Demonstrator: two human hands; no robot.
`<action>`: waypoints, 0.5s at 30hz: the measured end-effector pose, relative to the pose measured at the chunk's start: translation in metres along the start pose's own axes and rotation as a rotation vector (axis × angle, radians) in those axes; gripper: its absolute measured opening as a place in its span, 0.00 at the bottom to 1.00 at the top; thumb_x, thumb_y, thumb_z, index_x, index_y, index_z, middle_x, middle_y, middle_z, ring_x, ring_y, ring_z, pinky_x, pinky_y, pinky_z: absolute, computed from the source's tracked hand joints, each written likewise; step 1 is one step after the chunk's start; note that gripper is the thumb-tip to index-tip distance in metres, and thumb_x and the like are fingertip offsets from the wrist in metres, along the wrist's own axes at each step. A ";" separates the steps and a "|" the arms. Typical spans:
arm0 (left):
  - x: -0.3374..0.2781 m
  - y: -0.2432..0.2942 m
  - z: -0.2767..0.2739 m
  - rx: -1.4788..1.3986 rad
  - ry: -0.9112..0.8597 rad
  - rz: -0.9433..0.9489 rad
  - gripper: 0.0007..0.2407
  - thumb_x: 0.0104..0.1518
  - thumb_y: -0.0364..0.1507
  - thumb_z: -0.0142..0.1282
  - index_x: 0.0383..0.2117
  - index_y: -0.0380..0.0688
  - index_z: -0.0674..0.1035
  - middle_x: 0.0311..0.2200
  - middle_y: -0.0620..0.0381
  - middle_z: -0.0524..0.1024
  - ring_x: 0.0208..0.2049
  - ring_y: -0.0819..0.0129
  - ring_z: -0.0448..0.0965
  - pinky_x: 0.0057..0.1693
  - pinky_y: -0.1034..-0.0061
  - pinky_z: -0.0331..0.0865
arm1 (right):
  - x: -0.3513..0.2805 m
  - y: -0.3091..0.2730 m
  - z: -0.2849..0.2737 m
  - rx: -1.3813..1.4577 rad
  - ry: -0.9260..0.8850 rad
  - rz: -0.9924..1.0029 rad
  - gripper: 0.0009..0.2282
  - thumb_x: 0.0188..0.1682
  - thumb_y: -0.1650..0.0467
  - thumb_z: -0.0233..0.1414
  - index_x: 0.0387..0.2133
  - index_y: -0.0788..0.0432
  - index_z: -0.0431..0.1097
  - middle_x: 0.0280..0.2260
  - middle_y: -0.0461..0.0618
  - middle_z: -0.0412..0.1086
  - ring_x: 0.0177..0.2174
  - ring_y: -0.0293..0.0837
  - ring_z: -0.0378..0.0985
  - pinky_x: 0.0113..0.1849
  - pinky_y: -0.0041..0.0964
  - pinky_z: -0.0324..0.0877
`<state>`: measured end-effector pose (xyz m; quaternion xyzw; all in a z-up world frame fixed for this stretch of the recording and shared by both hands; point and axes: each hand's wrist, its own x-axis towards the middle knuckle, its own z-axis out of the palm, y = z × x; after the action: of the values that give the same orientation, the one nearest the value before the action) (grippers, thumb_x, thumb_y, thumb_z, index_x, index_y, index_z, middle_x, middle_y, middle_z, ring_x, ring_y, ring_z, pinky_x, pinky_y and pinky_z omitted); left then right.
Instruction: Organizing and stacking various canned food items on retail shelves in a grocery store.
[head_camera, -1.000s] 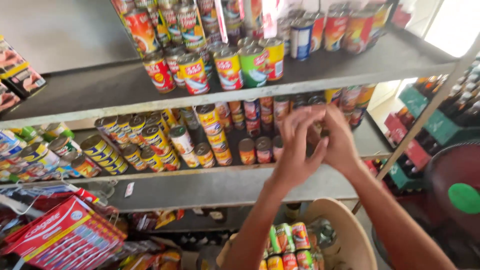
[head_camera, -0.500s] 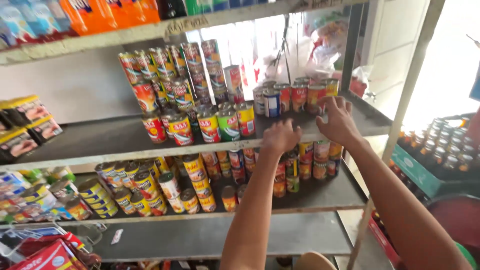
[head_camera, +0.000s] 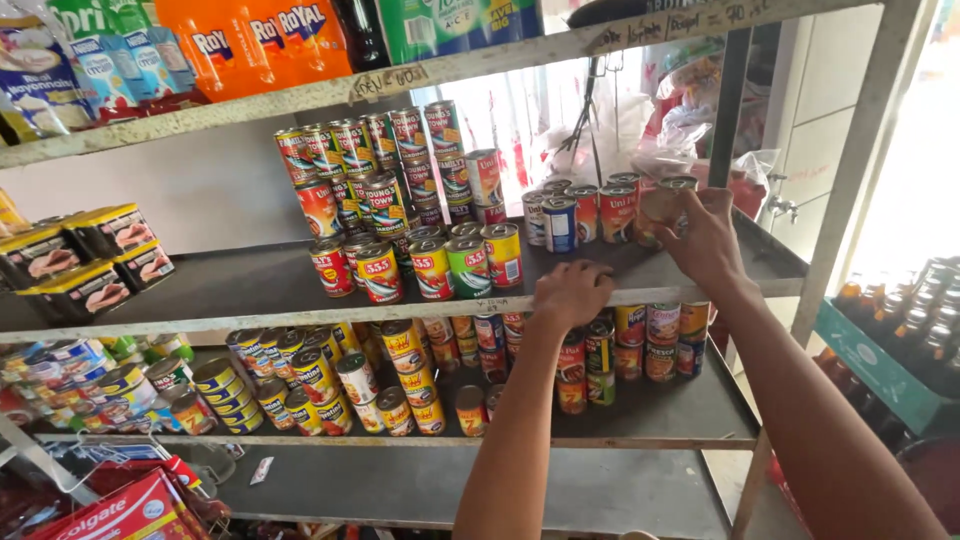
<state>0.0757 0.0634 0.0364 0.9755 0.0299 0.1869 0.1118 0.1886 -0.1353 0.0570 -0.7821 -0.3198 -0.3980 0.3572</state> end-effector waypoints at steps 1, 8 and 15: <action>-0.003 0.001 0.001 -0.002 -0.008 0.002 0.22 0.60 0.46 0.35 0.59 0.67 0.74 0.63 0.61 0.68 0.64 0.54 0.66 0.67 0.56 0.60 | -0.004 -0.003 -0.004 -0.003 -0.003 0.007 0.22 0.47 0.65 0.63 0.54 0.56 0.65 0.58 0.67 0.56 0.56 0.69 0.65 0.55 0.56 0.67; -0.009 0.004 -0.001 -0.044 0.149 0.029 0.20 0.58 0.44 0.43 0.55 0.63 0.77 0.57 0.60 0.74 0.59 0.55 0.71 0.62 0.55 0.64 | -0.013 -0.040 -0.032 0.243 0.029 -0.010 0.15 0.47 0.66 0.66 0.39 0.61 0.69 0.43 0.55 0.73 0.40 0.50 0.81 0.43 0.42 0.75; -0.026 0.008 0.016 -0.005 0.532 0.154 0.11 0.64 0.37 0.48 0.46 0.52 0.81 0.45 0.59 0.81 0.50 0.57 0.78 0.57 0.58 0.71 | -0.062 -0.037 -0.020 0.946 0.449 0.149 0.13 0.58 0.72 0.60 0.47 0.56 0.61 0.51 0.46 0.66 0.49 0.39 0.74 0.46 0.35 0.77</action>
<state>0.0574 0.0495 0.0139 0.8913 -0.0166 0.4445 0.0876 0.1223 -0.1451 0.0239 -0.4516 -0.3235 -0.3416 0.7581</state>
